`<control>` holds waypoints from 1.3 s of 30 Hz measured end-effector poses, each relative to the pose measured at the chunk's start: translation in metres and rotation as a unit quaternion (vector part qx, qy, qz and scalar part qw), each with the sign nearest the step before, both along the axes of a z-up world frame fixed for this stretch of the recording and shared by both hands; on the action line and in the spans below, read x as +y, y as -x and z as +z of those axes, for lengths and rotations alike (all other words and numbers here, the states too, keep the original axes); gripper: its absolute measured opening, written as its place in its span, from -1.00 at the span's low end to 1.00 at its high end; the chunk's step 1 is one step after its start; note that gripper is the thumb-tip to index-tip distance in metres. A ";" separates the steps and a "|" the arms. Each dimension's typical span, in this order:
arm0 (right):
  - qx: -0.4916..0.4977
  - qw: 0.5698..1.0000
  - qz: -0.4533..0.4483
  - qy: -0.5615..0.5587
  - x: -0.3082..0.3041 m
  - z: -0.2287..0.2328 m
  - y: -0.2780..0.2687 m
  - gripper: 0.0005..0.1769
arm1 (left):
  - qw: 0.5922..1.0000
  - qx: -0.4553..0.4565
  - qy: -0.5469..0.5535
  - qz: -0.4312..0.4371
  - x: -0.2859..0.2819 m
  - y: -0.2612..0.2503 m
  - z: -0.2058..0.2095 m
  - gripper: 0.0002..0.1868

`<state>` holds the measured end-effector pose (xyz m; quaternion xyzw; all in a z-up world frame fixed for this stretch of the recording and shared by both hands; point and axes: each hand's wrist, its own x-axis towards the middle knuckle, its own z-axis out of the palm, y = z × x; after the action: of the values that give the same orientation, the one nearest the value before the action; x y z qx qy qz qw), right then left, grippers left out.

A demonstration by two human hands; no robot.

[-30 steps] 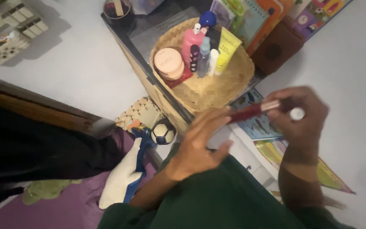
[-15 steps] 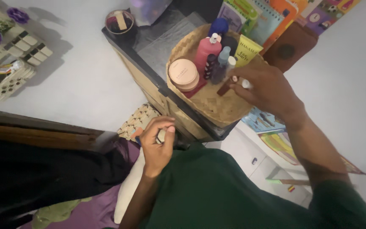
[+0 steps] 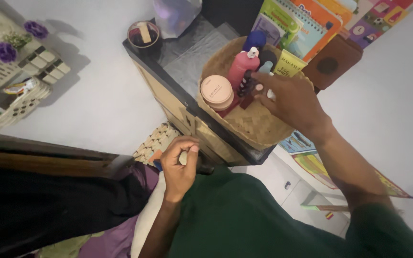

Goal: The person picks up various small objects including cosmetic bottles, a remote control, and a small case from a bed and places them into a small basket on top of a chest of drawers.

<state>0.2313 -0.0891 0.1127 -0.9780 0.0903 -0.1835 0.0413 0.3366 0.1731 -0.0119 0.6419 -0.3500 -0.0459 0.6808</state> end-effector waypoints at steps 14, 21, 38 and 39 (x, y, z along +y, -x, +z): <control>-0.081 0.723 0.101 -0.679 -0.055 -0.009 0.051 -0.55 | 0.999 -0.003 0.000 -0.045 -0.010 -0.010 0.001 -0.99; -0.080 0.800 0.088 -0.588 -0.042 -0.004 0.053 -0.68 | 0.999 -0.008 -0.007 -0.049 -0.019 -0.006 0.005 -0.97; 0.009 0.935 -0.004 -0.353 -0.035 -0.007 0.050 -0.77 | 0.999 0.029 -0.006 -0.044 -0.010 -0.002 -0.004 -0.98; 0.009 0.935 -0.005 -0.354 -0.031 -0.006 0.050 -0.77 | 0.999 0.024 -0.002 -0.045 -0.010 -0.002 -0.003 -0.98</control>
<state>0.1817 -0.1201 0.1063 -0.9011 0.1548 -0.1307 0.3834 0.3388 0.1627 -0.0149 0.6257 -0.3616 -0.0930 0.6849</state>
